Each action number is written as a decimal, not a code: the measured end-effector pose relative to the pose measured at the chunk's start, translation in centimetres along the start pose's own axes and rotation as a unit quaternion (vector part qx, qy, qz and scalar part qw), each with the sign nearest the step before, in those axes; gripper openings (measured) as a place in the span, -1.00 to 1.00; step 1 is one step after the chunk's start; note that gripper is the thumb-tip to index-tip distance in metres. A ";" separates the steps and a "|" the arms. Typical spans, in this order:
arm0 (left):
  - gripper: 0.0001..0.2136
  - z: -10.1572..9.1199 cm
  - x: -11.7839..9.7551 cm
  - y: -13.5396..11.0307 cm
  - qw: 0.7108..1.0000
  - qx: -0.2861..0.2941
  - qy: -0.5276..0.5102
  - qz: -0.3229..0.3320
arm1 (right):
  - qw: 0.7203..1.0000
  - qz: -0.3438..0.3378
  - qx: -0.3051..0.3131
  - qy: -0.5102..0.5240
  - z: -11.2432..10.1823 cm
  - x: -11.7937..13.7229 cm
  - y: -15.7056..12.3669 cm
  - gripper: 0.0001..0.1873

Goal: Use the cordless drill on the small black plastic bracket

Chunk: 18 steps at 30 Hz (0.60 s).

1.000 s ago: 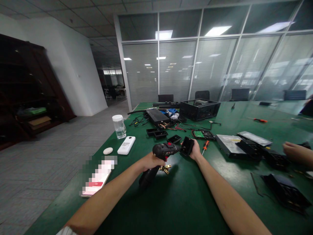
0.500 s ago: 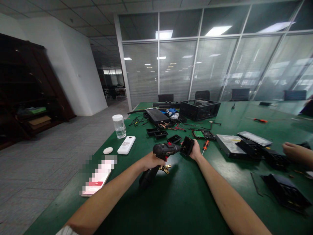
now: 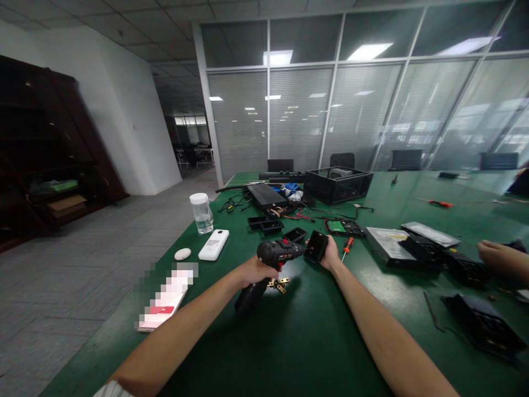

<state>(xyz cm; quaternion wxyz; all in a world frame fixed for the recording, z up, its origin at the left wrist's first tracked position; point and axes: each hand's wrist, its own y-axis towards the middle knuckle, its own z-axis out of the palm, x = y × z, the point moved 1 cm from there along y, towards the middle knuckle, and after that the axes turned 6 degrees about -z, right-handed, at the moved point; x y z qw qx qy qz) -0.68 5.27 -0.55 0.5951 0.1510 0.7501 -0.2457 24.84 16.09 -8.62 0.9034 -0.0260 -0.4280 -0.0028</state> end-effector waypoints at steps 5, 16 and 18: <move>-0.85 0.0 -0.1 -0.1 1.000 0.000 0.006 -0.003 | 1.000 -0.012 -0.002 0.005 -0.1 -0.2 0.2 -0.61; -0.85 0.0 -0.2 -0.2 1.000 -0.008 0.009 -0.001 | 1.000 -0.005 0.013 0.000 0.1 0.0 0.1 -0.62; -0.86 0.0 -0.2 -0.2 1.000 -0.008 0.010 0.001 | 1.000 -0.006 0.012 0.000 0.1 0.1 0.0 -0.63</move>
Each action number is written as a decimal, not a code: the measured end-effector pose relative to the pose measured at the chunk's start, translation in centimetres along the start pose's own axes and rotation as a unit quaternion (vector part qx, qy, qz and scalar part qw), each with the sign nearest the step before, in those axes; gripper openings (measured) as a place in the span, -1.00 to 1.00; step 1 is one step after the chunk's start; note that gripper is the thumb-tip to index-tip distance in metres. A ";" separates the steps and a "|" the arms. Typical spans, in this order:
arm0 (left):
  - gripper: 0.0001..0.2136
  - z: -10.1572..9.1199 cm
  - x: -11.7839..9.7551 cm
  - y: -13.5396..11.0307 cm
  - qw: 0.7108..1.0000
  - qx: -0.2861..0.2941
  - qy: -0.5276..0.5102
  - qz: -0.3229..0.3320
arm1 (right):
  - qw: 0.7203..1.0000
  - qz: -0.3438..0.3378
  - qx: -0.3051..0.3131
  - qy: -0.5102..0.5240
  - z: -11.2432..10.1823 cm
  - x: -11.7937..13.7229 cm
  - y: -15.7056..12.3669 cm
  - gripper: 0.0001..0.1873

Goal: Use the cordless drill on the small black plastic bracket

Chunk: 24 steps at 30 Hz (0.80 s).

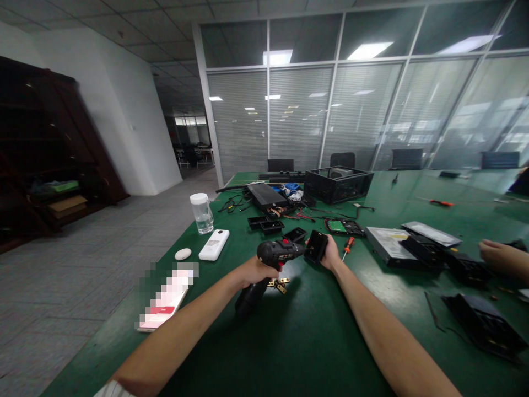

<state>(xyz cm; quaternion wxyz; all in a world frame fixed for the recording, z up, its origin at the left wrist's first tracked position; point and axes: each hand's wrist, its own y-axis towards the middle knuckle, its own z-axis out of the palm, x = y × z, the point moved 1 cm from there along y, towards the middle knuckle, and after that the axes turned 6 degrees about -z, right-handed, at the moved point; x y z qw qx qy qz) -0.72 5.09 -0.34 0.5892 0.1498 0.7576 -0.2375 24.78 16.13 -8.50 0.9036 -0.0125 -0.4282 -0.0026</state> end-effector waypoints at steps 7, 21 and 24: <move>-0.83 0.1 0.0 0.0 1.000 0.004 -0.002 -0.003 | 1.000 0.002 -0.005 -0.004 -0.1 0.0 0.1 -0.63; -0.83 0.2 -0.1 0.0 1.000 0.012 -0.005 0.002 | 1.000 0.000 -0.004 0.002 -0.1 0.0 0.2 -0.63; -0.83 0.2 -0.1 0.0 1.000 0.010 -0.007 0.012 | 1.000 0.000 -0.002 0.003 -0.1 0.0 0.1 -0.63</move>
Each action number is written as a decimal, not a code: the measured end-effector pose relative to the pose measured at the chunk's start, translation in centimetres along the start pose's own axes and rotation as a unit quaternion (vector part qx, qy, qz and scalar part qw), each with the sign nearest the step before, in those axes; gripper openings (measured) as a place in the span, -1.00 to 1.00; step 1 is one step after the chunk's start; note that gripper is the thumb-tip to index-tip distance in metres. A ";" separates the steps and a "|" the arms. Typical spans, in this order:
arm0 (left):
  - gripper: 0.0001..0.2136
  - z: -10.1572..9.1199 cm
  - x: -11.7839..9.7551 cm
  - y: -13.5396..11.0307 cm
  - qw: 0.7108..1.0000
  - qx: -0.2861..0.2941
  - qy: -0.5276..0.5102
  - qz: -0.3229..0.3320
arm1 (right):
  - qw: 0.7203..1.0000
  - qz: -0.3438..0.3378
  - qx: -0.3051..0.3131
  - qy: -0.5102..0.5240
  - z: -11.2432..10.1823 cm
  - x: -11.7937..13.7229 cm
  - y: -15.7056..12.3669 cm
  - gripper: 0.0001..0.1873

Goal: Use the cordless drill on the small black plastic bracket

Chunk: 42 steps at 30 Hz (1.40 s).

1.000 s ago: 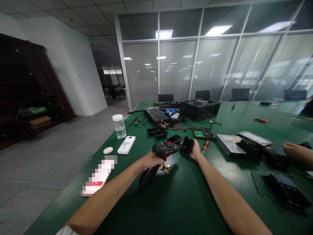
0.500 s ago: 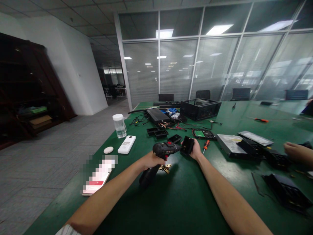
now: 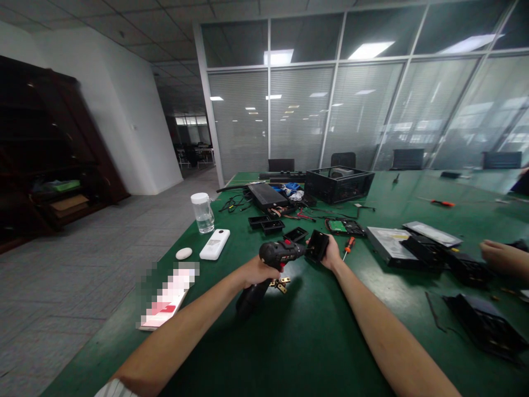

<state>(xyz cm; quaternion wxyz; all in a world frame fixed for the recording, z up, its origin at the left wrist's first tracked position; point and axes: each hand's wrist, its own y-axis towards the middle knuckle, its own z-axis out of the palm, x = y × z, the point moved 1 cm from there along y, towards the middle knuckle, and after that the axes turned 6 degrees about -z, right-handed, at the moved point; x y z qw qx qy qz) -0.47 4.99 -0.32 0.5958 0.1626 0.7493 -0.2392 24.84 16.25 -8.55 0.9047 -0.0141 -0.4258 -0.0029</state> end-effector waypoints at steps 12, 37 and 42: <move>-0.82 0.0 -0.1 -0.1 1.000 -0.009 0.007 -0.006 | 1.000 -0.013 0.003 -0.001 0.2 0.1 -0.2 -0.64; -0.85 0.0 -0.3 -0.2 1.000 -0.004 -0.006 -0.013 | 1.000 -0.007 0.008 -0.008 -0.3 -0.1 0.3 -0.64; -0.84 0.0 -0.3 -0.1 1.000 -0.004 -0.005 -0.011 | 1.000 -0.005 0.012 -0.004 -0.3 -0.1 0.3 -0.64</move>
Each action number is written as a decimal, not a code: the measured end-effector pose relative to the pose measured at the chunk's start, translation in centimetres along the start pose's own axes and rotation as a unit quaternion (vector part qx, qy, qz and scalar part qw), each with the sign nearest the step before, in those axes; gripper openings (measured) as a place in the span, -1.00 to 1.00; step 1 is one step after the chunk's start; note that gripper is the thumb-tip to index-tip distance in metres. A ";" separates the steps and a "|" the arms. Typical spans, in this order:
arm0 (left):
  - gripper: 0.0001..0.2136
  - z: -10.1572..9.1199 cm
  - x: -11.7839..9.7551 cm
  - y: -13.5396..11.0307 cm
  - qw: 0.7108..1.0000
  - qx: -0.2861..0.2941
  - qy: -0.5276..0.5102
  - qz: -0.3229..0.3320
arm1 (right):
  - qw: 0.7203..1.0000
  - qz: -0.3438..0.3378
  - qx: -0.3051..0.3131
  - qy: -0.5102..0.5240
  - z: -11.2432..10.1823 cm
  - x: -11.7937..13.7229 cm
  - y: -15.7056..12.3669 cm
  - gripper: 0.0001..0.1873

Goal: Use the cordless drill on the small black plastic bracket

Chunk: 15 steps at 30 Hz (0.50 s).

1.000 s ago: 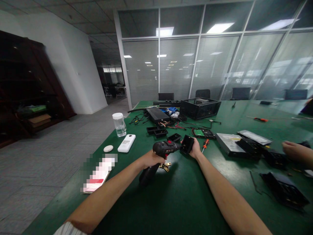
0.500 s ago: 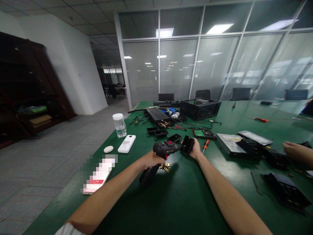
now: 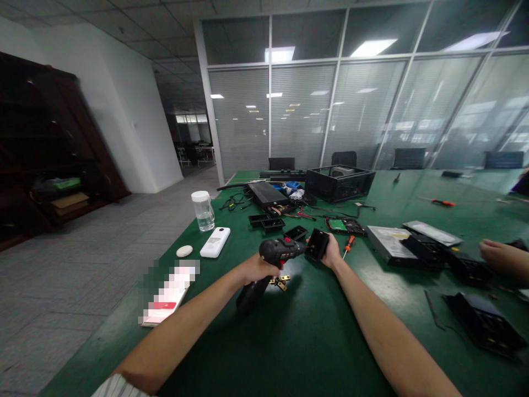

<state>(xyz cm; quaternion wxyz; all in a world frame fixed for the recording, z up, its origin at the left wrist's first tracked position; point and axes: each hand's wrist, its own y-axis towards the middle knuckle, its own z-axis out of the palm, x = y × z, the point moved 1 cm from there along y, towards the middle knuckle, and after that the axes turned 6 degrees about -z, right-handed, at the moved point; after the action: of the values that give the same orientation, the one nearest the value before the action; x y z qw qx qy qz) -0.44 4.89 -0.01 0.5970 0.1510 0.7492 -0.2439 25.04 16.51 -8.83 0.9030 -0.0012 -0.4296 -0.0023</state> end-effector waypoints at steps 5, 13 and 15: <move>-0.82 0.0 0.2 0.1 1.000 0.004 0.005 0.016 | 1.000 0.002 -0.004 -0.006 -0.1 0.0 0.0 -0.64; -0.84 0.0 0.1 0.0 1.000 0.004 0.003 0.004 | 1.000 0.006 -0.005 -0.004 -0.1 0.0 0.1 -0.63; -0.84 0.0 0.1 -0.1 1.000 0.003 0.002 0.004 | 1.000 0.004 -0.008 -0.006 0.0 0.0 0.0 -0.63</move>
<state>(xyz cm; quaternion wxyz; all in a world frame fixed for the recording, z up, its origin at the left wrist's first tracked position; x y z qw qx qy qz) -0.51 4.84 -0.06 0.5957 0.1558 0.7494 -0.2434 25.02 16.48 -8.81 0.9006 -0.0105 -0.4345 -0.0018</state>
